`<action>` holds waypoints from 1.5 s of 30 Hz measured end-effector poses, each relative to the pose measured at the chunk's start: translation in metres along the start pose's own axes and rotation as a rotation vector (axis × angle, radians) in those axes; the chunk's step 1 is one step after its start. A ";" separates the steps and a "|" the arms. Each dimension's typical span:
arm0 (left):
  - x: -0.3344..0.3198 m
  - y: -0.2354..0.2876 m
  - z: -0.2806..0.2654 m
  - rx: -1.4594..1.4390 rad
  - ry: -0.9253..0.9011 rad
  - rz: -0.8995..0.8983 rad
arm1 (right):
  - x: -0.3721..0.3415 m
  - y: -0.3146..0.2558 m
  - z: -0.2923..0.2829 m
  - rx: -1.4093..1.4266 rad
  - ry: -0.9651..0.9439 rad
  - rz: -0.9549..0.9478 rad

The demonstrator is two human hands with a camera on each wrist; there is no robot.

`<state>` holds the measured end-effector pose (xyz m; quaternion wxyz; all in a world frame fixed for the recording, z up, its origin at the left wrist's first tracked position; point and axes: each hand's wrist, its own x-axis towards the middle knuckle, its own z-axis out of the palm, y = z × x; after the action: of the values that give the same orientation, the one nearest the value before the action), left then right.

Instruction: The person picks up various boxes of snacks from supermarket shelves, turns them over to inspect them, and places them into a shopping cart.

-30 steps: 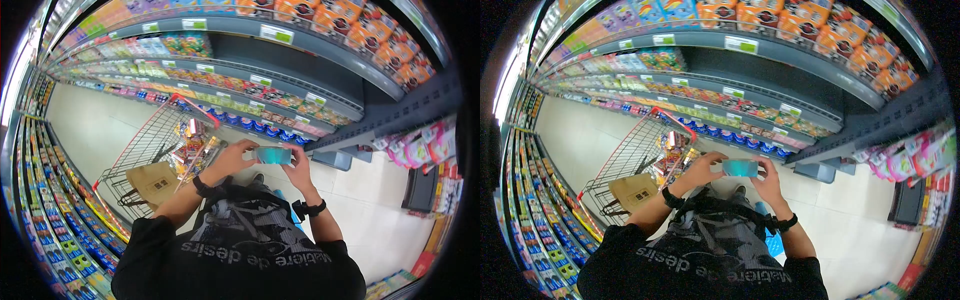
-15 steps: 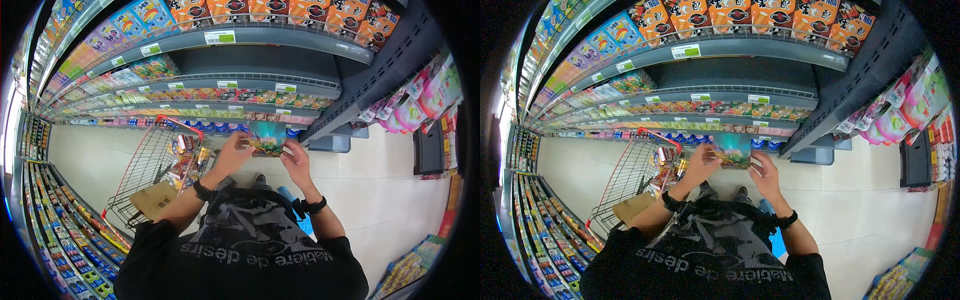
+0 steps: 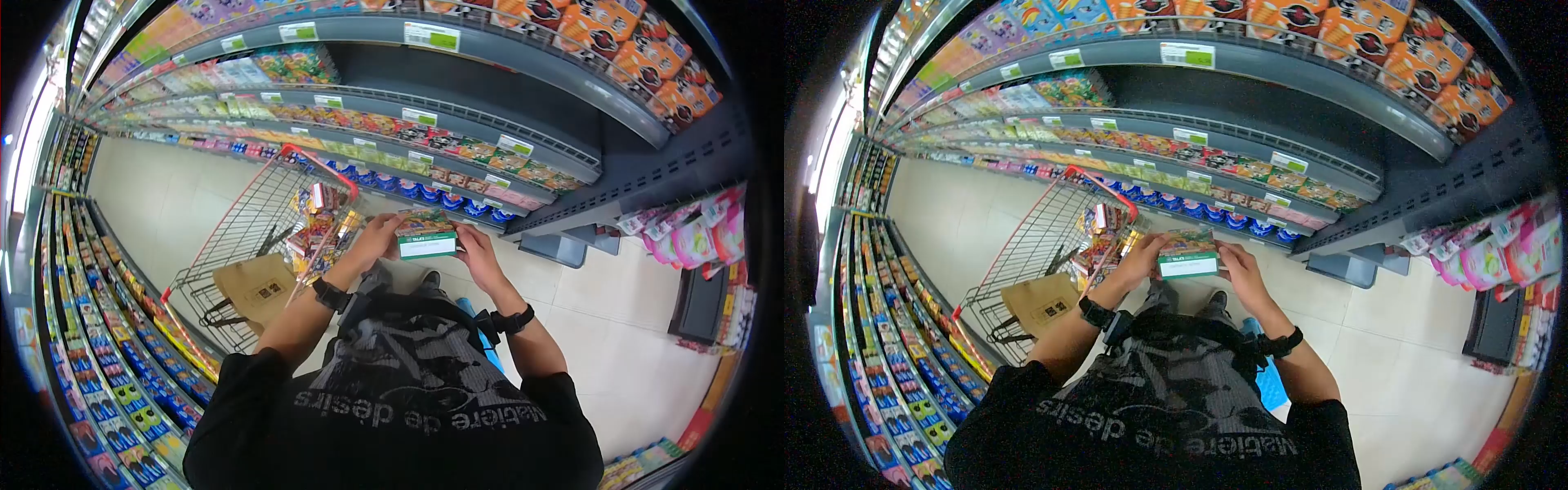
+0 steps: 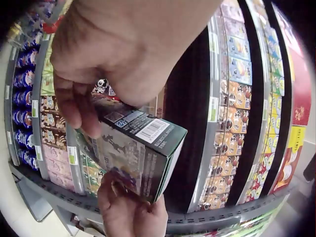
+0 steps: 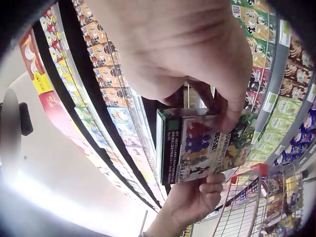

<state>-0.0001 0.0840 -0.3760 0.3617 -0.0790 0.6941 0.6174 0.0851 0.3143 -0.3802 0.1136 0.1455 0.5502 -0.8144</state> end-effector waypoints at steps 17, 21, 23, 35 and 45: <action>-0.011 -0.017 -0.069 -0.122 -0.115 0.128 | 0.064 0.006 0.103 -0.615 -0.161 -0.252; 0.008 -0.042 -0.104 -0.249 -0.045 0.164 | 0.074 0.005 0.146 -0.422 -0.301 -0.213; 0.004 -0.035 -0.122 -0.372 -0.063 0.168 | 0.086 0.006 0.160 -0.296 -0.343 -0.116; 0.023 -0.050 -0.230 -0.713 -0.084 0.179 | 0.172 0.056 0.233 -0.299 -0.226 0.344; 0.088 -0.124 -0.313 -0.213 0.355 0.171 | 0.248 0.017 0.230 -0.630 -0.072 -0.202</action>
<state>-0.1215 -0.2000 -0.5349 0.1697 -0.1650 0.6820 0.6920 -0.1659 0.0878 -0.4031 0.0911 0.0191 0.7821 -0.6162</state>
